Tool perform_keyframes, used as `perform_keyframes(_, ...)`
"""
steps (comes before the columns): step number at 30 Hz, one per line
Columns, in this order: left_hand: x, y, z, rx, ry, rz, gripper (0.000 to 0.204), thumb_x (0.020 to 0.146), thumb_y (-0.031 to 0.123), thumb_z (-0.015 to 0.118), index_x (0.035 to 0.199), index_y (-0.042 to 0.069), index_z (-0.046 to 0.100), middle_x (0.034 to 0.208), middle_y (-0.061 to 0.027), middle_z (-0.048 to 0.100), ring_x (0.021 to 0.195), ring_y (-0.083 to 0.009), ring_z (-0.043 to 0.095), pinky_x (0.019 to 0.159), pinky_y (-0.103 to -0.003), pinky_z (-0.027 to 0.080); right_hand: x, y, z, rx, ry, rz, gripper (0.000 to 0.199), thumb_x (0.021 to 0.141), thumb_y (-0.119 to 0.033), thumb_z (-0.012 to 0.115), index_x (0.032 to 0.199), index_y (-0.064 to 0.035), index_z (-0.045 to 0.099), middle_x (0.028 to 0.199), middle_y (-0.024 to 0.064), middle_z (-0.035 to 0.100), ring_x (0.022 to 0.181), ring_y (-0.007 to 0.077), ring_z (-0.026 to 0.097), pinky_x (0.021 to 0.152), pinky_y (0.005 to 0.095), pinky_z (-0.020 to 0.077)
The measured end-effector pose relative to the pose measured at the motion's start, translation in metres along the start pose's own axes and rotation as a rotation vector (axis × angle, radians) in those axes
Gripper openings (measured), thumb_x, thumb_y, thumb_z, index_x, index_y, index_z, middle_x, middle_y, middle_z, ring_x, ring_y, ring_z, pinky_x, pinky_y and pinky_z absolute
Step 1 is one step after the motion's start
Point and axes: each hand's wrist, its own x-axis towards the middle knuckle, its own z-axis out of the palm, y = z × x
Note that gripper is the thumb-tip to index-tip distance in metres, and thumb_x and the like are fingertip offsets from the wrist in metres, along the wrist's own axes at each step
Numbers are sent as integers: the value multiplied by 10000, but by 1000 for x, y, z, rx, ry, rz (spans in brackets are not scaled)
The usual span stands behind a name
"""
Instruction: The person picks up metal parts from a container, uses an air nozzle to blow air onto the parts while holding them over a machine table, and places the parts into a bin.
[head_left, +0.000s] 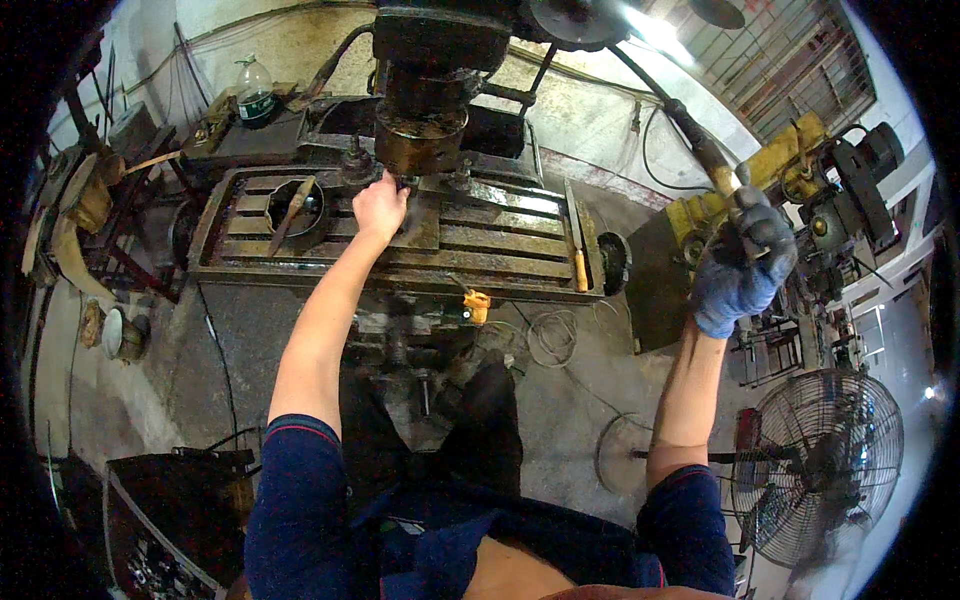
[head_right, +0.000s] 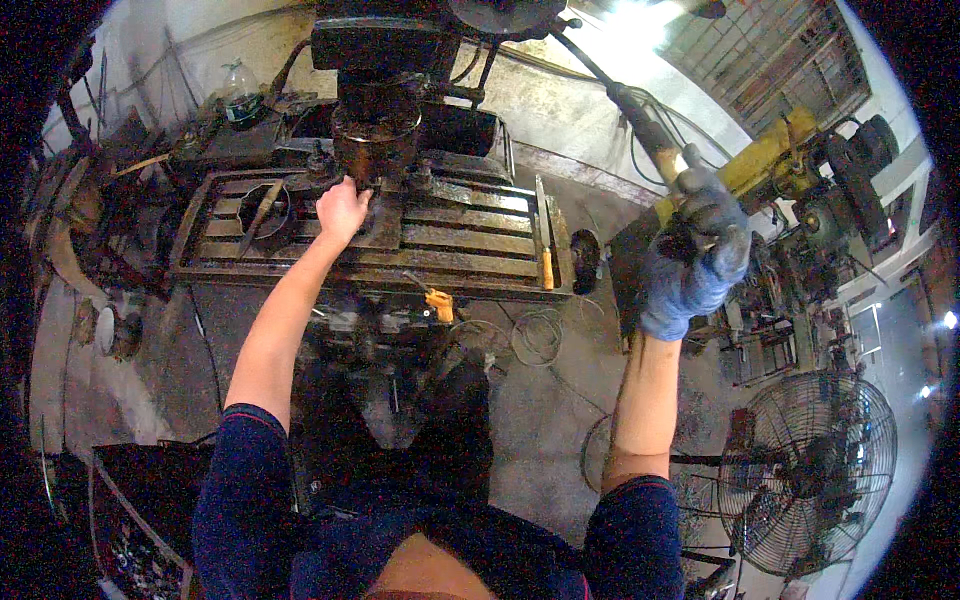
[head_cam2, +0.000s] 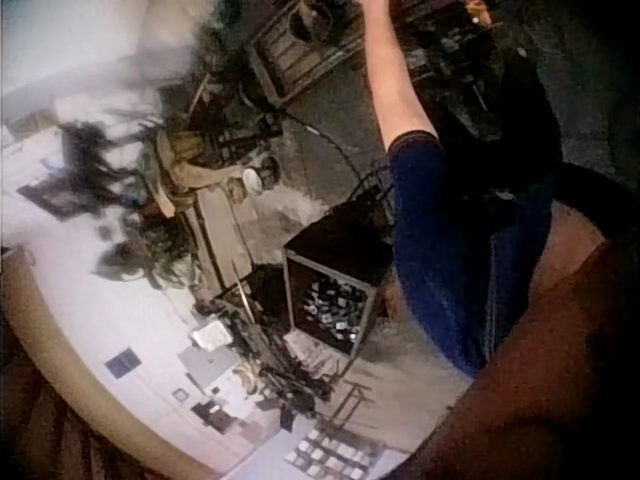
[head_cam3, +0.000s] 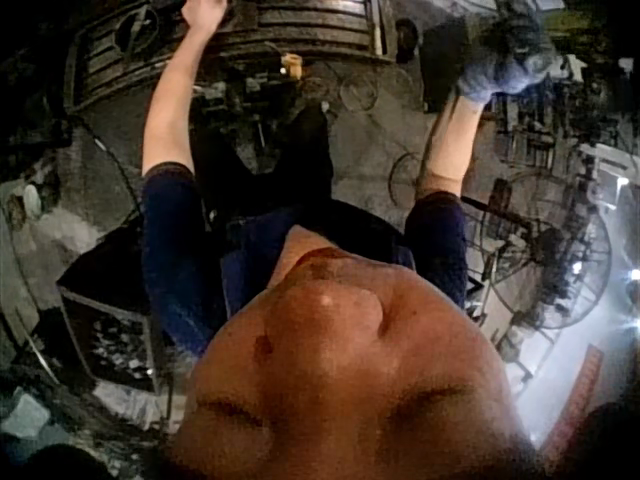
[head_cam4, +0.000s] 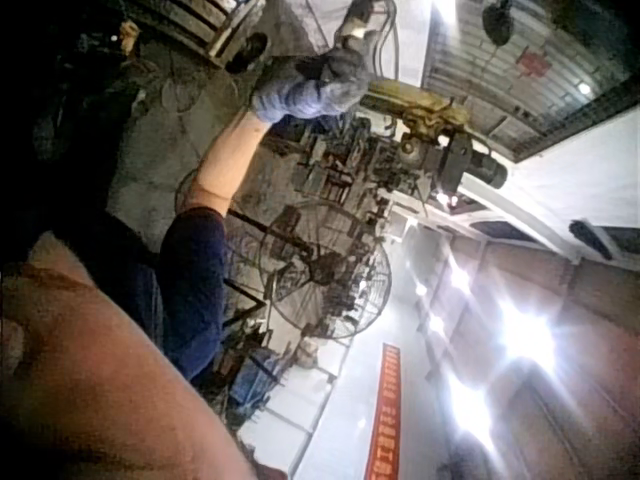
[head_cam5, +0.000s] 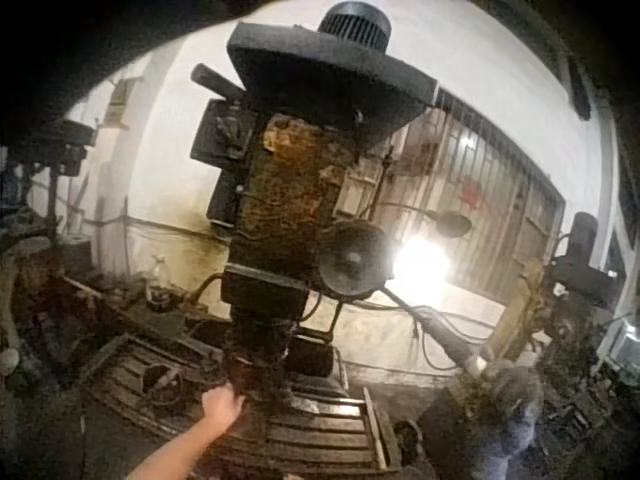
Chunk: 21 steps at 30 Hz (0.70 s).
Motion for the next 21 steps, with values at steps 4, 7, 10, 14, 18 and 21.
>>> perform_keyframes(4,0,-2,0,-15,-13,-21,352,776,324,597,977,43,529,723,-154,625,711,-332,618,627,-435,489,-16,6,2,23,56,1,339,873,-317,445,642,-72,407,662,56,410,780,256,467,956,453,288)
perform_keyframes(7,-2,-1,-7,-7,-28,14,347,765,309,611,969,38,534,736,-161,624,723,-330,617,640,-435,489,-16,3,5,64,68,31,329,874,-313,442,650,-73,419,653,61,417,793,249,482,1063,512,166)
perform_keyframes(10,-3,-7,-21,-38,-92,95,329,741,294,636,930,34,562,763,-155,626,765,-320,615,672,-432,486,-16,0,11,103,174,91,329,874,-308,441,648,-70,428,664,67,437,831,259,497,1059,513,173)
perform_keyframes(14,-6,-30,-54,-157,-288,217,279,709,260,652,883,46,619,831,-155,627,828,-315,601,723,-423,473,-24,2,21,26,272,83,308,854,-293,467,652,-61,455,698,80,479,855,270,520,936,463,329)
perform_keyframes(18,-33,-41,-136,-138,-353,480,313,705,244,637,939,38,616,859,-168,626,830,-327,593,739,-406,466,-34,14,5,-8,173,63,278,807,-279,508,641,-56,505,688,92,538,797,249,535,848,419,384)
perform_keyframes(21,-78,-59,-221,-138,-536,488,323,745,219,649,981,9,582,761,-162,604,703,-288,584,642,-374,451,-49,20,-5,-113,331,349,237,790,-197,478,755,-1,606,885,146,628,854,211,567,844,341,403)
